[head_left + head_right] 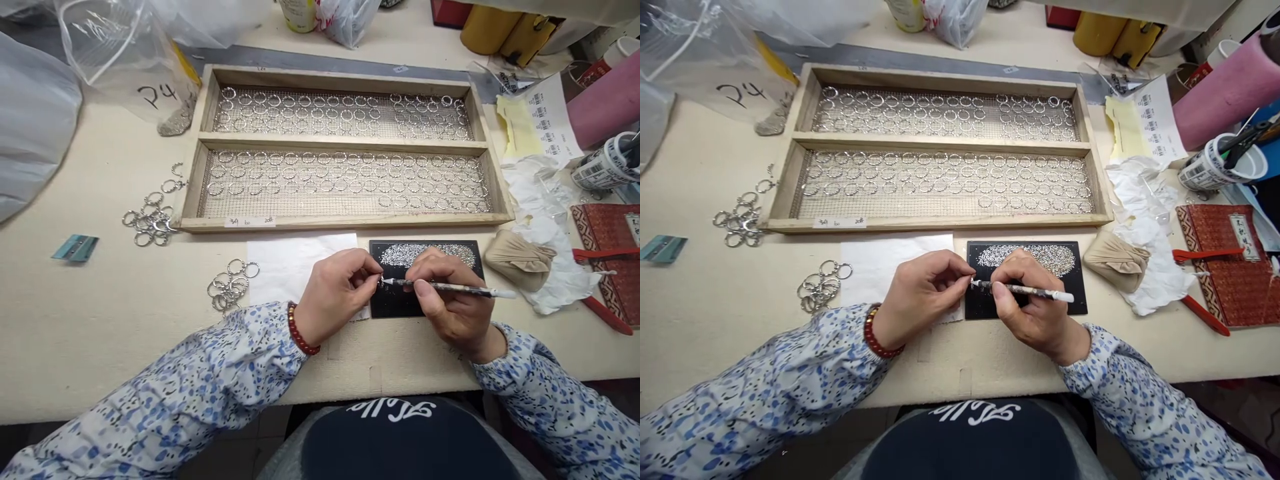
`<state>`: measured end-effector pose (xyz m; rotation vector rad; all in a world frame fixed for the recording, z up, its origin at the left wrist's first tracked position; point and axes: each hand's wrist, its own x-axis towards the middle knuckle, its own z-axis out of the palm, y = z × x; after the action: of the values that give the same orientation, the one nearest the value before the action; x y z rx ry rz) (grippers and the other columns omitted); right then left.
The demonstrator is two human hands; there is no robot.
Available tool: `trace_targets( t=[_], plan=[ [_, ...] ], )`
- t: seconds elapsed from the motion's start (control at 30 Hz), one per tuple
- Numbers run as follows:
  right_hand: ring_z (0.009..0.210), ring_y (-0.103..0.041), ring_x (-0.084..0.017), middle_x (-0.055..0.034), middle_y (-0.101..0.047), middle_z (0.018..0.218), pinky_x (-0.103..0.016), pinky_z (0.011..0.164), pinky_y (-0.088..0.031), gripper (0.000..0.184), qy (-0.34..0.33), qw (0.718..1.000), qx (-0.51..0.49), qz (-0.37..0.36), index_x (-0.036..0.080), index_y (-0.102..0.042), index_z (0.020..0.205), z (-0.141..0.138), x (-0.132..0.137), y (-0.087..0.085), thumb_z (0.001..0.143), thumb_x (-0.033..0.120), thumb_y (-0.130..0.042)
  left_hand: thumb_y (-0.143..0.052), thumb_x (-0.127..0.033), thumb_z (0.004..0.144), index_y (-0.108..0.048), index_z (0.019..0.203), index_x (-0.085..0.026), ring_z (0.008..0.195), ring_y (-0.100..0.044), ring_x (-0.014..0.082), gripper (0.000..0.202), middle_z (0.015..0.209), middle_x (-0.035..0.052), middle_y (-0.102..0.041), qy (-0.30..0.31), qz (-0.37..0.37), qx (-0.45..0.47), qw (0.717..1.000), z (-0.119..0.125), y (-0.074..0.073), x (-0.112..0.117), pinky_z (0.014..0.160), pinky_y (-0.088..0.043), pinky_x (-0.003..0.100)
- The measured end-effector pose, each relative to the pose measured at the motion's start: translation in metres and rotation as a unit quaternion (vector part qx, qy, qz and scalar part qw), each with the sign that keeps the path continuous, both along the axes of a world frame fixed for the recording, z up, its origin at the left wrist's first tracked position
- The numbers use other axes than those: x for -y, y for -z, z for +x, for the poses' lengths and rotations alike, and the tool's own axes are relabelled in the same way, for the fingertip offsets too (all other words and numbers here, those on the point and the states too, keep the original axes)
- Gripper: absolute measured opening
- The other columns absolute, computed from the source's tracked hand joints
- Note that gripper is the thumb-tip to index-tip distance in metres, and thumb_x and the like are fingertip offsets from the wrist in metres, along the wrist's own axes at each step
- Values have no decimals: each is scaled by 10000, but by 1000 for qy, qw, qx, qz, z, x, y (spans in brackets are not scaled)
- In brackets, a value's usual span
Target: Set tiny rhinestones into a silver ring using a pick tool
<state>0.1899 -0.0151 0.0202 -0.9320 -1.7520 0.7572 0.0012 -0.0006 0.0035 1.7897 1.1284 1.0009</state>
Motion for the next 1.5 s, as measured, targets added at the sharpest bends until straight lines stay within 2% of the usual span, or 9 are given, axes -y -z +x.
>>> trace_targets(
  t=[0.47, 0.57, 0.67, 0.73, 0.9, 1.5],
  plan=[
    [698, -576, -160, -13, -593, 749, -355, 632, -481, 150, 12, 1000, -6, -2, 197, -596, 857, 0, 1, -3, 814, 58, -557, -646, -21, 776, -665, 794, -164, 581, -572, 89, 146, 686, -17, -657, -2, -8, 0, 1000, 1, 0, 0, 511, -459, 190],
    [695, -572, -166, -11, -592, 745, -362, 639, -471, 134, 57, 998, -3, 9, 201, -598, 854, 4, 0, -1, 815, 79, -558, -646, -31, 788, -671, 799, -158, 589, -579, 92, 130, 688, -10, -660, -2, -12, 1, 1000, 0, -1, 0, 509, -462, 191],
    [705, -561, -173, -11, -581, 727, -368, 654, -449, 110, 129, 990, 51, 25, 207, -590, 804, 11, -2, 5, 814, 101, -562, -641, -33, 797, -677, 804, -152, 591, -587, 90, 125, 693, -4, -665, -2, -20, 1, 1000, 0, -2, -1, 498, -459, 187],
    [702, -546, -171, -9, -568, 719, -366, 657, -434, 107, 152, 984, 92, 21, 207, -578, 776, 16, -3, 8, 813, 108, -563, -639, -29, 796, -679, 805, -149, 590, -589, 88, 128, 685, -6, -661, -3, -23, 3, 1000, -1, -2, 0, 491, -456, 182],
    [684, -520, -164, -3, -548, 710, -364, 664, -420, 108, 155, 978, 135, 16, 211, -555, 768, 19, -4, 12, 814, 114, -551, -639, -47, 800, -684, 816, -160, 591, -597, 93, 122, 684, -5, -667, -3, -22, 0, 1000, -2, -2, 0, 466, -448, 182],
    [676, -509, -159, -2, -540, 705, -359, 655, -406, 109, 153, 978, 139, 13, 210, -550, 755, 20, -4, 11, 808, 114, -554, -632, -50, 800, -683, 812, -157, 588, -593, 93, 119, 691, 2, -670, -4, -23, -3, 1000, -1, -2, 0, 472, -455, 182]
  ],
)
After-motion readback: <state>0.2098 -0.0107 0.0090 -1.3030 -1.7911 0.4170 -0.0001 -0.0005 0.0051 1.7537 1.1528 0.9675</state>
